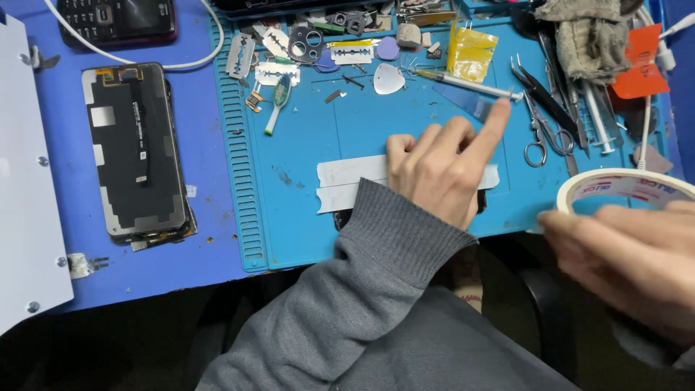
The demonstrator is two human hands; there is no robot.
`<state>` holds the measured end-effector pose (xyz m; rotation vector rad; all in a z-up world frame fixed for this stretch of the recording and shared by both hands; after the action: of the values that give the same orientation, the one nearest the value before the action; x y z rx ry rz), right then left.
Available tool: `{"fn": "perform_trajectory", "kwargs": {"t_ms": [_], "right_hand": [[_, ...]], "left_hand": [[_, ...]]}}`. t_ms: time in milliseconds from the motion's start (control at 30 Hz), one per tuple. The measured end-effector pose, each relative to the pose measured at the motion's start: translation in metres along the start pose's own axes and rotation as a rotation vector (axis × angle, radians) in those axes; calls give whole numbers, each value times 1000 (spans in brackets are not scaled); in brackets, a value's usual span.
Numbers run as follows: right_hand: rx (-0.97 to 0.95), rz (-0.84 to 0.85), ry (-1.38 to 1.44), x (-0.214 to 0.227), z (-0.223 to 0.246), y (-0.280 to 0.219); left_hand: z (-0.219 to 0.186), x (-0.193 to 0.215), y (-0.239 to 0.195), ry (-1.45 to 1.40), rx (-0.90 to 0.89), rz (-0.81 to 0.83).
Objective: Cleaning a smartphone screen with a cloth and spray, then applying adhesive tape strips.
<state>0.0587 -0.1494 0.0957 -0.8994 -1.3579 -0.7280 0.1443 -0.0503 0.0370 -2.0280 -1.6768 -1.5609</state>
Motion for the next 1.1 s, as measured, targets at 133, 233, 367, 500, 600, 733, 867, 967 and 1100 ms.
{"fn": "perform_trajectory", "kwargs": {"t_ms": [133, 233, 367, 500, 600, 733, 867, 967, 1100], "right_hand": [[-409, -29, 411, -5, -36, 3], [-383, 4, 124, -3, -20, 5], [-194, -36, 198, 11, 11, 24], [43, -166, 89, 31, 44, 43], [135, -269, 30, 41, 59, 50], [182, -271, -143, 36, 68, 48], [118, -285, -35, 53, 70, 50], [260, -231, -196, 49, 86, 53], [282, -278, -52, 38, 87, 44]], "left_hand": [[-1, 66, -3, -442, 61, -108], [-3, 89, -6, -665, 273, 161], [-2, 72, -33, -525, 253, 156], [8, 71, -35, -600, 329, 134], [12, 78, -34, -598, 349, 131], [14, 82, -39, -571, 333, 161], [15, 81, -50, -577, 401, 186], [21, 89, -51, -631, 455, 148], [29, 113, -55, -525, 441, 165]]}}
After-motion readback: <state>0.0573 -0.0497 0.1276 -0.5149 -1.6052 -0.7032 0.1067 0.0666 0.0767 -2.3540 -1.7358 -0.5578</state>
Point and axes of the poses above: each hand's wrist, its own y-axis towards the middle knuckle, its own x-axis out of the back of the hand, z = x × y, the point moved 10 cm from there along y, towards the middle knuckle, and after that the axes turned 4 degrees about -x, right-handed, at the moved point
